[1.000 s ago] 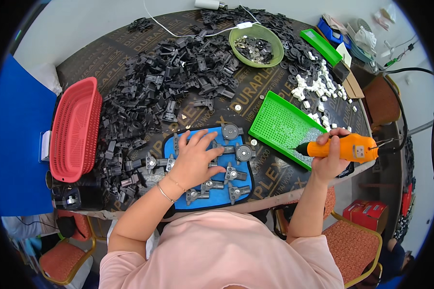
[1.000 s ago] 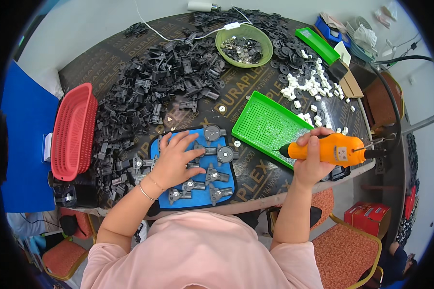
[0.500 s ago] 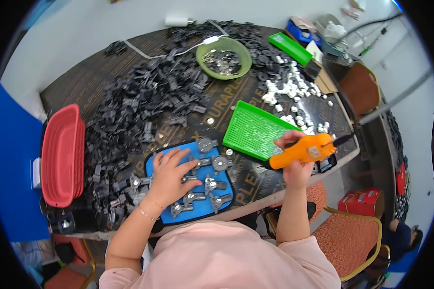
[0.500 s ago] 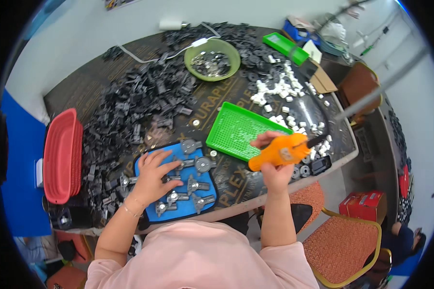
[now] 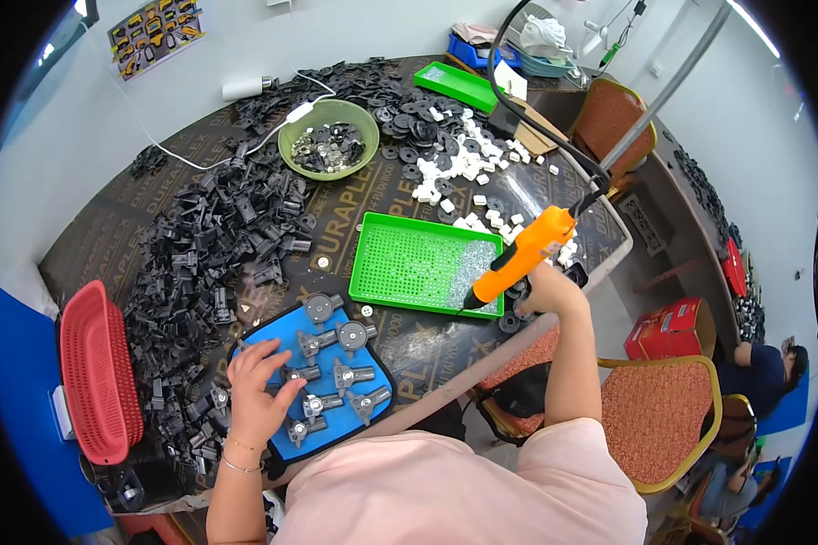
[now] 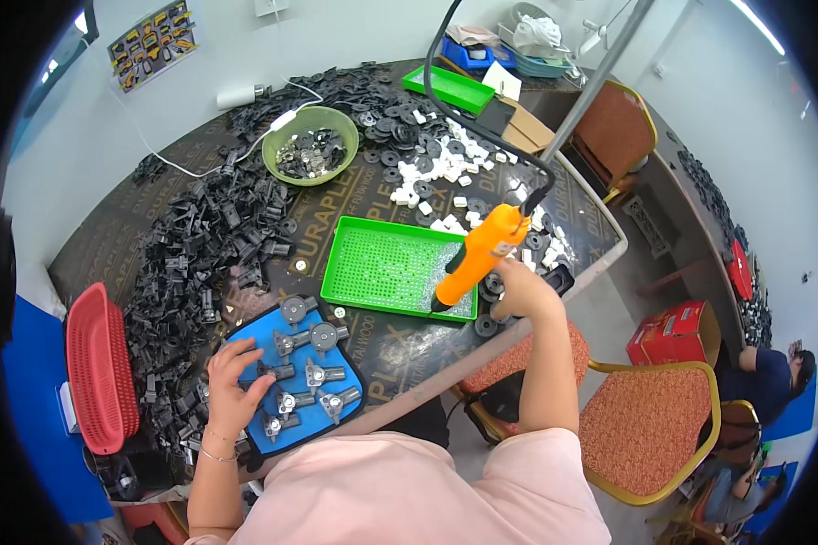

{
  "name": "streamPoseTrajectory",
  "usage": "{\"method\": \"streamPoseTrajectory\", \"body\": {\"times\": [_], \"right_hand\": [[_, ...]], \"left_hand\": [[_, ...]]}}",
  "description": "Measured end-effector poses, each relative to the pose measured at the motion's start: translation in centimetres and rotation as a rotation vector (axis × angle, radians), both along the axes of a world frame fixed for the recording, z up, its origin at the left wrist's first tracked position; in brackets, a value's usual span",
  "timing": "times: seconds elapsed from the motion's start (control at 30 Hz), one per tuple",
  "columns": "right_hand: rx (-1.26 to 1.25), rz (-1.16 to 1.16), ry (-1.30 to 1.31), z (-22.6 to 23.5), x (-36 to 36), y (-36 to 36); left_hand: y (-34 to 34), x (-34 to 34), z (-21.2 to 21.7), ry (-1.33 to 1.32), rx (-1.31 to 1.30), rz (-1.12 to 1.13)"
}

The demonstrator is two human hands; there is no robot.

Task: Assembling small mechanical components using an electric screwdriver on a factory workbench.

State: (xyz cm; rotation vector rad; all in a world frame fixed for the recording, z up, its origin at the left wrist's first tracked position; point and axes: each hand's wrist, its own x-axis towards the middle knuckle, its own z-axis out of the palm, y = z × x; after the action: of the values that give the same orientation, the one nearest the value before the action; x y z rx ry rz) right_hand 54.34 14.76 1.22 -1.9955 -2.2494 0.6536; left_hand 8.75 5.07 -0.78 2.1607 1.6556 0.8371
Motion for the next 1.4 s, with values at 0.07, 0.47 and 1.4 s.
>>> {"method": "streamPoseTrajectory", "body": {"times": [0.07,0.47,1.4], "right_hand": [[0.016,0.006,-0.062,-1.0,-0.9,-1.2],[0.252,0.082,-0.088,-5.1,0.3,-2.3],[0.177,0.636,0.820,1.9,-21.4,-9.4]], "left_hand": [[0.0,0.2,-0.1,-0.011,-0.013,-0.005],[-1.0,0.7,0.5,-0.073,-0.005,-0.039],[-8.1,3.3,0.0,-1.903,-1.125,-0.160]]}}
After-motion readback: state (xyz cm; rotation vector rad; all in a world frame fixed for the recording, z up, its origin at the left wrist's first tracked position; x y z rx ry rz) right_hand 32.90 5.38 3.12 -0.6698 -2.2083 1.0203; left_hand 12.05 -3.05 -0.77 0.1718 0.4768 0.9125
